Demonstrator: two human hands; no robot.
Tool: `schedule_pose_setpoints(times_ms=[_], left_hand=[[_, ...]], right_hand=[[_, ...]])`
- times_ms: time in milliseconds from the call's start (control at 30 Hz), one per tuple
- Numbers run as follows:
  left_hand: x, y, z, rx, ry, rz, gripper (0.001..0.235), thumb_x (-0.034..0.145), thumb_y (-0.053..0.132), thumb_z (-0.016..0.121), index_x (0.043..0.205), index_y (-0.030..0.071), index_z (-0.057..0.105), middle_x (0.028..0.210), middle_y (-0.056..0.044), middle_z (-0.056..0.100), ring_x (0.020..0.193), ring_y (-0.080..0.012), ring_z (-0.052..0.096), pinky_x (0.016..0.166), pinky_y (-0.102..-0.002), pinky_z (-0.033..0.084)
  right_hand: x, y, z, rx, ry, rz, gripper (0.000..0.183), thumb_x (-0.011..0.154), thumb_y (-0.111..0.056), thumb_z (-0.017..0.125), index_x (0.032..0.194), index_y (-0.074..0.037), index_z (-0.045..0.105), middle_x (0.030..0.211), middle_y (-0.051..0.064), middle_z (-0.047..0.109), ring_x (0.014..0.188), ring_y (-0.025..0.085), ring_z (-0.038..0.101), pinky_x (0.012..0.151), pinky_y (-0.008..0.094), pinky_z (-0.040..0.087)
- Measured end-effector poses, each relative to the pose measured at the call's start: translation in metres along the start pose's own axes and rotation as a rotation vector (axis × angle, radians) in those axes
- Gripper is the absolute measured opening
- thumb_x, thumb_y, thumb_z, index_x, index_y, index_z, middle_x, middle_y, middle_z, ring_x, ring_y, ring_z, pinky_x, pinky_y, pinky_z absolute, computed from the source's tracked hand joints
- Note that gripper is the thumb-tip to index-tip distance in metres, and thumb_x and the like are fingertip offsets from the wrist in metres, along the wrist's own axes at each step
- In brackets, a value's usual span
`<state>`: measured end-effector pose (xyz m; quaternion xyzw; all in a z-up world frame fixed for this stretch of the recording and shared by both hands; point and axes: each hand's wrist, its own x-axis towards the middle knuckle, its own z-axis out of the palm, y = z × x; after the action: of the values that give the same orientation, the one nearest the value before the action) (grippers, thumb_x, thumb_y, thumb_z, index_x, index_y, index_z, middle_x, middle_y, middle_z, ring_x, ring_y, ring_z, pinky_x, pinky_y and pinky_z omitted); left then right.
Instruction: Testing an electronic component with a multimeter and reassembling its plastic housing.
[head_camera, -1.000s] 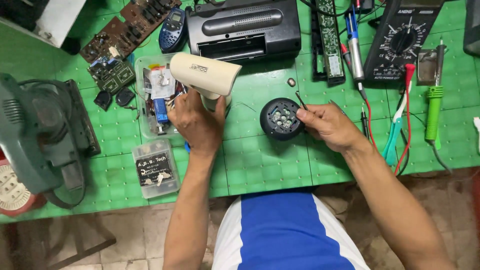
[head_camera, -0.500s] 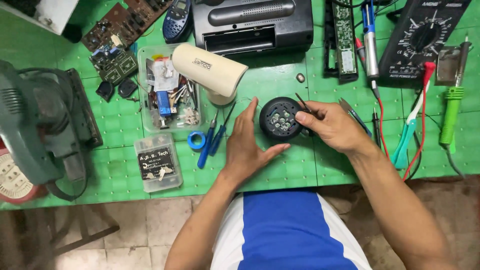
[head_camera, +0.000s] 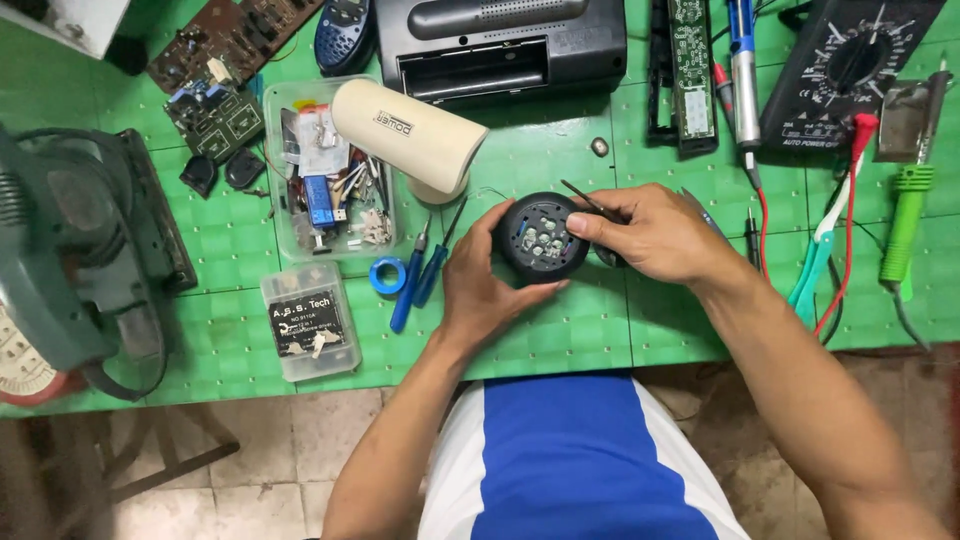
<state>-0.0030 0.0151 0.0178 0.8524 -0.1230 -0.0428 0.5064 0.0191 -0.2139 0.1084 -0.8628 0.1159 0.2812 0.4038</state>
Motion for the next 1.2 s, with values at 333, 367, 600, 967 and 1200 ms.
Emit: schedule_pose_setpoints(times_ms=[333,367,600,967,1200], left_hand=[[-0.001,-0.003,0.002,0.008,0.029,-0.005,0.113,0.049,0.042,0.101,0.144,0.01,0.049,0.136,-0.01,0.065,0.121,-0.0305,0.066,0.109,-0.041,0.046],[0.0,-0.004,0.003,0.03,0.006,0.017,0.111,0.051,0.04,0.101,0.144,0.008,0.049,0.135,-0.011,0.065,0.121,-0.0305,0.066,0.107,-0.042,0.046],[0.0,-0.001,0.007,0.11,-0.032,0.074,0.11,0.054,0.043,0.098,0.145,0.007,0.048,0.134,-0.009,0.064,0.123,-0.0265,0.062,0.104,-0.041,0.045],[-0.001,0.027,-0.003,0.194,-0.104,0.094,0.105,0.07,0.064,0.082,0.151,0.013,0.039,0.152,-0.006,0.054,0.135,-0.0259,0.057,0.099,-0.043,0.043],[0.005,0.032,-0.003,0.2,-0.075,0.111,0.082,0.073,0.056,0.083,0.139,0.02,0.053,0.139,0.0,0.063,0.123,-0.0231,0.061,0.089,-0.04,0.042]], right_hand=[[-0.015,0.051,0.017,0.042,0.378,-0.372,0.047,0.091,-0.032,0.082,0.131,-0.011,0.071,0.115,0.015,0.073,0.111,0.036,0.068,0.092,0.046,0.053],[-0.021,0.055,0.02,-0.107,0.436,-0.403,0.06,0.083,-0.036,0.086,0.134,-0.009,0.069,0.118,0.017,0.071,0.107,0.038,0.069,0.087,0.049,0.055],[-0.02,0.088,0.025,-0.569,0.634,-0.383,0.061,0.085,-0.047,0.085,0.133,-0.012,0.073,0.117,0.008,0.062,0.096,0.032,0.074,0.07,0.044,0.061],[-0.059,0.034,-0.019,-0.793,0.415,-0.594,0.028,0.096,-0.006,0.061,0.123,0.004,0.06,0.102,0.017,0.071,0.087,0.034,0.071,0.061,0.051,0.058],[-0.082,-0.026,-0.037,-1.468,0.307,-0.883,0.023,0.092,-0.004,0.067,0.111,-0.018,0.067,0.061,-0.006,0.052,0.062,0.02,0.053,0.063,0.036,0.041]])
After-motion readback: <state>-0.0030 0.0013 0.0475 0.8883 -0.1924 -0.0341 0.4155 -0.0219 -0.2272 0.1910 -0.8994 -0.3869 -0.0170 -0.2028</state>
